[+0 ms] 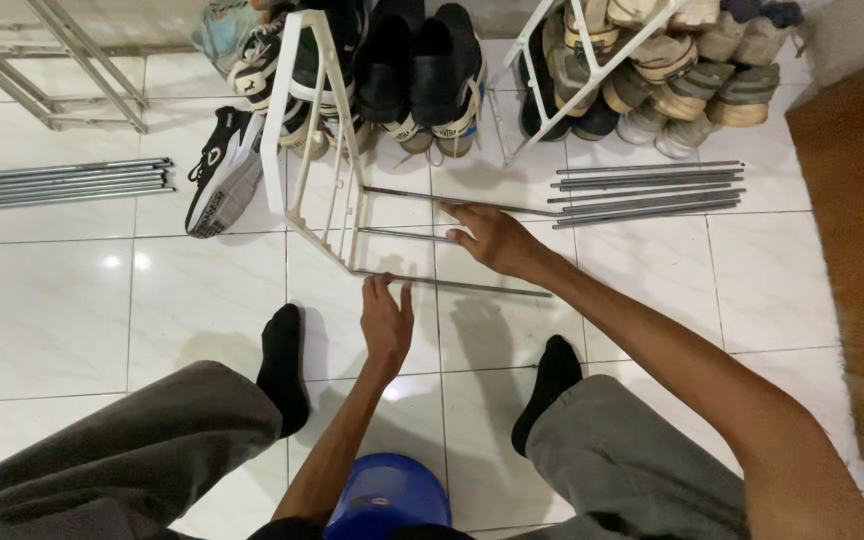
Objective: The person assembles a white plastic shoe rack by inserting metal rods into the frame slots. They handle multiple rods and plastic panels, aligning and securing them to build the structure.
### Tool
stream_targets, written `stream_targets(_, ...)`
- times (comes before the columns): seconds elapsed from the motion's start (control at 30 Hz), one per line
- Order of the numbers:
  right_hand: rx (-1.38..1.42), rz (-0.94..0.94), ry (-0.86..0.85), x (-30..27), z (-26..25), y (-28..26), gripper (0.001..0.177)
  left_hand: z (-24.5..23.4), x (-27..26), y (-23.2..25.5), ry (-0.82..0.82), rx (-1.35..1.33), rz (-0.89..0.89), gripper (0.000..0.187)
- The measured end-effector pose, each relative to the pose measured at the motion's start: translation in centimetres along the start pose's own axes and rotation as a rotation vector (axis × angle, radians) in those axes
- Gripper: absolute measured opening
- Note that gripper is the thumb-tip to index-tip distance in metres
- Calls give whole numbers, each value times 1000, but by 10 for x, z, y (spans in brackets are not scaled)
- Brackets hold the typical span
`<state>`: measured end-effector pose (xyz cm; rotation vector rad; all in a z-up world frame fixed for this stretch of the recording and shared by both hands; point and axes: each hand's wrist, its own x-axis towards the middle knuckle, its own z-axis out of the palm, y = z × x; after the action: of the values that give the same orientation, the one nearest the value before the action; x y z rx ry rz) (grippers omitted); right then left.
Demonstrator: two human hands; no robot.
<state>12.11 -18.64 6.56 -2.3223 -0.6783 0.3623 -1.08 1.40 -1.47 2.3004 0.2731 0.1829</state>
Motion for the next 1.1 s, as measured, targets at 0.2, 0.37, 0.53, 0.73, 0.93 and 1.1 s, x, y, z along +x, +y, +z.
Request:
stream_targets(0.2,-63,-89,71,-15,-11,20,51,21,35,46,10,10,261,40)
stream_targets(0.37,-138,-37,80,-28,-13,60,48,38,61,62,26,-18,411,45)
stream_targets(0.53,-304,44,44,-54,-16,125,38,67,86,64,-87,83,446,43)
stream_targets(0.73,-588,323,-132,-97,-22,217,24,118,105,65,-172,207,444,42)
stream_targets(0.93,-573,467,-116,-124,-3,277,30,154,100,58,-247,251,448,45)
stream_targets(1.1,-466,392,42,-116,17,309,55,167,102,53,-264,248,427,46)
